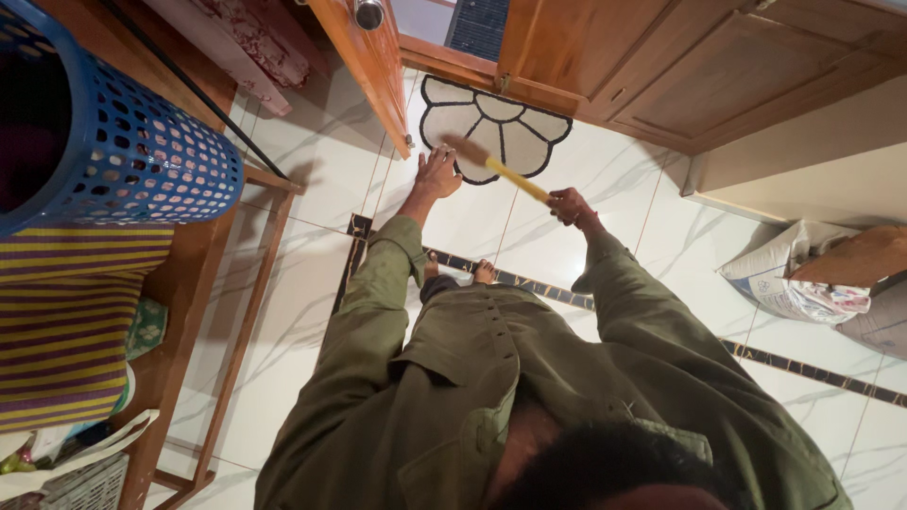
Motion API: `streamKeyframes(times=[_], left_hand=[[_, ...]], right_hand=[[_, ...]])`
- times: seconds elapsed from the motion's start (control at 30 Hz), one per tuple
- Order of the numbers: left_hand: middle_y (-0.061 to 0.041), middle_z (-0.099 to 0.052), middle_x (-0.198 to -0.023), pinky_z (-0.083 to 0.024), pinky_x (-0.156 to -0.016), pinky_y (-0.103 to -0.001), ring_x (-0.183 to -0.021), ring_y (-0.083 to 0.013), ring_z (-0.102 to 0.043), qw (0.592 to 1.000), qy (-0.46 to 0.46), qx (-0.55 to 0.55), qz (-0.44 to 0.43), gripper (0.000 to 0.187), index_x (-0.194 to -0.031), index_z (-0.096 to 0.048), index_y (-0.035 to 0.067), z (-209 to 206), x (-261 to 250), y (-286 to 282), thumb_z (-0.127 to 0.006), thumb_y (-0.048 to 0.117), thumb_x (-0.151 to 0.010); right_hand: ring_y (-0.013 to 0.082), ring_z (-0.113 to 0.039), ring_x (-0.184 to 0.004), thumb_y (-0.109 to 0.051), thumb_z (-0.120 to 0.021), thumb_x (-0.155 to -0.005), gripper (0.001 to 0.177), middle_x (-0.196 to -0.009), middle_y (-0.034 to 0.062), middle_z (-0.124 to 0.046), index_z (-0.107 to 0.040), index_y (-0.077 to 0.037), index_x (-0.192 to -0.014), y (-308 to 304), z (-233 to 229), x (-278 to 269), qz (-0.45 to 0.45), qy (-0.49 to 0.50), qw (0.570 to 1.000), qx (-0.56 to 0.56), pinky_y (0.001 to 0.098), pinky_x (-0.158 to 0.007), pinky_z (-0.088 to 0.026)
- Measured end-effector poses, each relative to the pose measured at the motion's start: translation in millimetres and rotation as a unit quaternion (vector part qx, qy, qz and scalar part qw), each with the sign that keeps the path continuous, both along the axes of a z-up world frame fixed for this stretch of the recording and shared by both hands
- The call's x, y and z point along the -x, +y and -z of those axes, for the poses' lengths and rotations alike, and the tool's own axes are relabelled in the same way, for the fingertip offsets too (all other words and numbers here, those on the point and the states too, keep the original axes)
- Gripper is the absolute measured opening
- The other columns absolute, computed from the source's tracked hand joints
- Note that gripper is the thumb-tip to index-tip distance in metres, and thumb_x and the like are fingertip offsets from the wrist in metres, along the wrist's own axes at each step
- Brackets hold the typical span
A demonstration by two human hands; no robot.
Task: The person sweeps a tiled floor using a broom, moving dust and debris across the white surface and over decorative floral tiles.
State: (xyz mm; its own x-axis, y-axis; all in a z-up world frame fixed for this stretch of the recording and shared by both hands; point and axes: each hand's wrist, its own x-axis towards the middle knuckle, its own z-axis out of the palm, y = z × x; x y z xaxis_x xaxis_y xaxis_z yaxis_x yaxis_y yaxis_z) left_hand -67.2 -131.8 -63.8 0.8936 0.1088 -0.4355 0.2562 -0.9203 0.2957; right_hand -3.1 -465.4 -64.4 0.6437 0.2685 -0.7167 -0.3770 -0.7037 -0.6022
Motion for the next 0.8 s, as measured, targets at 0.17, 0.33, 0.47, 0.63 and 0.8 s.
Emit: streamKeyframes(times=[0.17, 0.33, 0.47, 0.63, 0.8], left_hand=[[-0.011, -0.023, -0.169, -0.012, -0.127, -0.056, -0.157, -0.0294, -0.017, 1.0, -0.01, 0.005, 0.008, 0.074, -0.158, -0.033, 0.01, -6.7, 2.8, -9.2, -0.06, 0.039, -0.096], [-0.012, -0.024, -0.169, -0.014, -0.126, -0.057, -0.157, -0.0298, -0.018, 1.0, -0.009, 0.015, 0.021, 0.075, -0.158, -0.033, 0.008, -15.5, 7.3, -12.6, -0.061, 0.037, -0.095], [-0.012, -0.023, -0.169, -0.014, -0.126, -0.058, -0.157, -0.0302, -0.018, 0.999, 0.0, 0.016, 0.029, 0.075, -0.158, -0.034, 0.008, -15.2, 12.4, -9.1, -0.06, 0.037, -0.094], [-0.013, -0.021, -0.17, -0.012, -0.126, -0.059, -0.157, -0.0311, -0.018, 0.999, 0.005, 0.023, 0.031, 0.074, -0.158, -0.034, 0.009, -8.4, 18.6, 0.5, -0.059, 0.039, -0.095], [-0.012, -0.021, -0.169, -0.011, -0.127, -0.057, -0.157, -0.0299, -0.017, 0.999, 0.008, 0.033, 0.028, 0.077, -0.16, -0.032, 0.012, -2.0, 19.5, 12.8, -0.06, 0.037, -0.093]], right_hand=[[0.0098, -0.049, -0.051, -0.019, -0.065, -0.095, 0.03, -0.073, 0.0035, -0.058, -0.067, 0.001, -0.118, -1.8, -4.1, -3.9, 0.075, -0.054, 0.991, -0.097, 0.0265, -0.039, -0.035], [0.0135, -0.052, -0.048, -0.015, -0.065, -0.093, 0.027, -0.069, 0.007, -0.06, -0.063, 0.004, -0.112, 16.4, 4.6, 10.9, 0.105, -0.096, 0.988, -0.065, 0.0289, -0.038, -0.038], [0.0165, -0.054, -0.047, -0.012, -0.066, -0.091, 0.025, -0.067, 0.0099, -0.061, -0.061, 0.006, -0.107, 31.7, 20.9, 36.3, 0.069, -0.078, 0.994, 0.02, 0.0308, -0.038, -0.041], [0.0172, -0.054, -0.046, -0.01, -0.067, -0.09, 0.023, -0.062, 0.0102, -0.06, -0.067, 0.013, -0.096, 50.0, 18.1, 49.9, -0.007, 0.063, 0.997, 0.033, 0.0315, -0.038, -0.041], [0.0129, -0.054, -0.051, -0.011, -0.068, -0.09, 0.034, -0.073, 0.0058, -0.065, -0.066, 0.0, -0.122, 43.0, -4.2, 36.7, 0.06, 0.083, 0.995, -0.008, 0.0271, -0.041, -0.043]])
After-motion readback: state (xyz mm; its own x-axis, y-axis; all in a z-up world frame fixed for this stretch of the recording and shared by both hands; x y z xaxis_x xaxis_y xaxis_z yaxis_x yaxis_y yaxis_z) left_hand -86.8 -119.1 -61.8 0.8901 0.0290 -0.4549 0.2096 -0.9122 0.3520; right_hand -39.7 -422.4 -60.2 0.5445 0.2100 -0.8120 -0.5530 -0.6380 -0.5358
